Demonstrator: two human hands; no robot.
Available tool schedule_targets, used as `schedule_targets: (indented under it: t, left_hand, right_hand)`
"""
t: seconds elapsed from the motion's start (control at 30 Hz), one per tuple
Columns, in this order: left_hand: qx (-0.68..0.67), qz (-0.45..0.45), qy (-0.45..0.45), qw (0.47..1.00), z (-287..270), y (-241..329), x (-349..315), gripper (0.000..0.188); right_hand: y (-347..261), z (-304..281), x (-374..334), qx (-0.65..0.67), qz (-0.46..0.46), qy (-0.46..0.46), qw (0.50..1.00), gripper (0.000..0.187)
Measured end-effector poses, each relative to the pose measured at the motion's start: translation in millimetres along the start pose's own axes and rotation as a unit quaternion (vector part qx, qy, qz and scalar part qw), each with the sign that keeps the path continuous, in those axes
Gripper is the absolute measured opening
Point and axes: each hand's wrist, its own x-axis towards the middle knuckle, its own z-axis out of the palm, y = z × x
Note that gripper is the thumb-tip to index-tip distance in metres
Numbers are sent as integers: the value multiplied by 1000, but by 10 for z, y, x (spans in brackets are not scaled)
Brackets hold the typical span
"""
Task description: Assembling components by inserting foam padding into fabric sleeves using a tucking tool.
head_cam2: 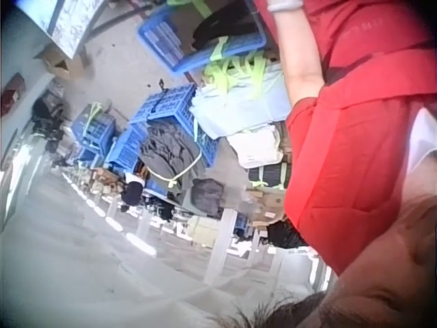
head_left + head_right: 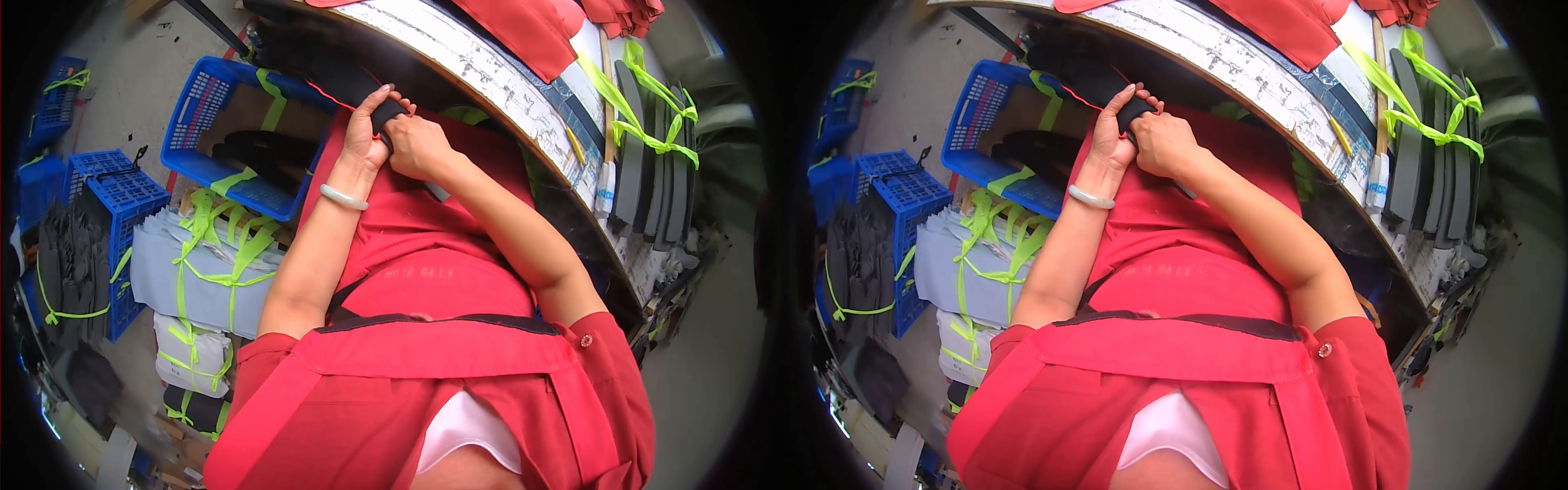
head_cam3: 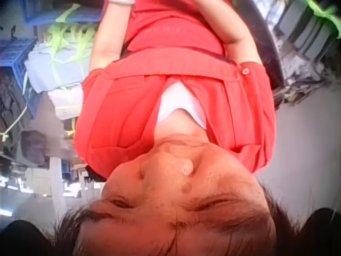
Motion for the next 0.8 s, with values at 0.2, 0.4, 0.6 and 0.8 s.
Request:
schedule_targets:
  t: [0.2,0.4,0.6,0.8]
  left_hand:
    - [-86,-90,-51,991,-28,26,-24,19]
    - [-13,-80,-38,996,38,-12,-49,26]
    - [64,6,-8,998,25,24,-41,20]
    - [16,-37,-8,999,8,9,15,12]
  right_hand:
    - [-21,-150,-611,43,-38,29,998,46]
    - [42,-63,-143,41,-20,10,999,53]
    - [100,-82,-521,15,-34,-12,999,52]
    - [133,17,-48,-52,-16,-89,995,50]
